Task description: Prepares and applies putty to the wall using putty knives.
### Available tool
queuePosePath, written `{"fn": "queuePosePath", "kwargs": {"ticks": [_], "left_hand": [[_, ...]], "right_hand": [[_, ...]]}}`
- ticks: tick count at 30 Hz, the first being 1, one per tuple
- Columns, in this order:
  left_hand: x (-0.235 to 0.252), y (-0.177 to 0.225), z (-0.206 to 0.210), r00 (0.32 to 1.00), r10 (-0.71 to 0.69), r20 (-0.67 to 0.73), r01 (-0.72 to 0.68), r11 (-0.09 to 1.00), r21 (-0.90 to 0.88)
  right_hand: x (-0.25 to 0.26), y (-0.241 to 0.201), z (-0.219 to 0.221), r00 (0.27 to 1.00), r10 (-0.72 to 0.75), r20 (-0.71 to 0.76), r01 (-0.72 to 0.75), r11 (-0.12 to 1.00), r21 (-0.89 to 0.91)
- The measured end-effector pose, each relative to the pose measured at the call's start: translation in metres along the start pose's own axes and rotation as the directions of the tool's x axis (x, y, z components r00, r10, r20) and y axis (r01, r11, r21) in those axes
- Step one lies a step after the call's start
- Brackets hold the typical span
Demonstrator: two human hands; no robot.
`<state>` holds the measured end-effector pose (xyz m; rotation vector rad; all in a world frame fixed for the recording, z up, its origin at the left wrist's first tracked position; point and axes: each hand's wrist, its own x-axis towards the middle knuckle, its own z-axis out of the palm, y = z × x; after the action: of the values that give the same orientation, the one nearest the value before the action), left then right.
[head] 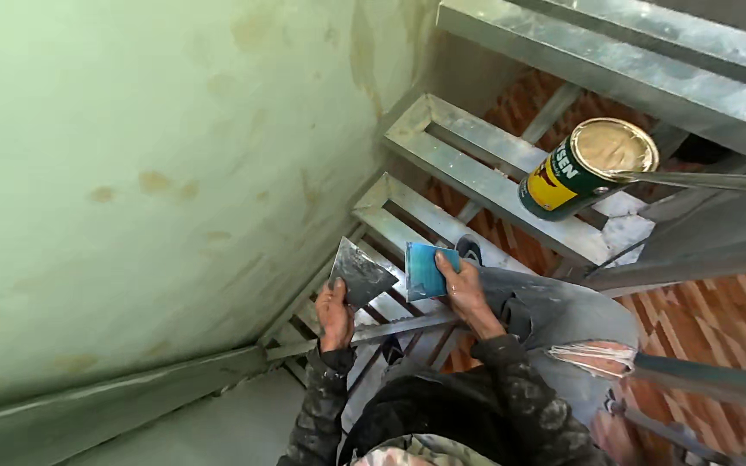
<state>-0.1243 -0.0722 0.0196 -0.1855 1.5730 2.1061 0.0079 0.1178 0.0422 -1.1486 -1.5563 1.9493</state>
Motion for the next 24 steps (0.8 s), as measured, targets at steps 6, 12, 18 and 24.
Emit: {"fn": "queuePosePath", "kwargs": {"ticks": [6, 12, 18, 24], "left_hand": [[-0.009, -0.008, -0.016, 0.956, 0.245, 0.162, -0.272, 0.946, 0.177], [-0.024, 0.004, -0.001, 0.982, 0.183, 0.045, -0.182, 0.983, -0.033], [-0.040, 0.008, 0.018, 0.974, 0.218, 0.065, -0.209, 0.971, -0.118], [-0.041, -0.001, 0.022, 0.922, 0.356, 0.150, -0.365, 0.930, 0.040]], "right_hand": [[-0.024, -0.052, 0.005, 0.925, -0.298, 0.237, 0.337, 0.930, -0.144], [-0.025, -0.038, 0.023, 0.964, -0.260, 0.055, 0.262, 0.964, -0.041], [-0.034, 0.000, 0.033, 0.992, -0.112, 0.055, 0.111, 0.993, 0.034], [-0.032, -0.006, 0.038, 0.981, -0.184, 0.067, 0.182, 0.982, 0.044]]}}
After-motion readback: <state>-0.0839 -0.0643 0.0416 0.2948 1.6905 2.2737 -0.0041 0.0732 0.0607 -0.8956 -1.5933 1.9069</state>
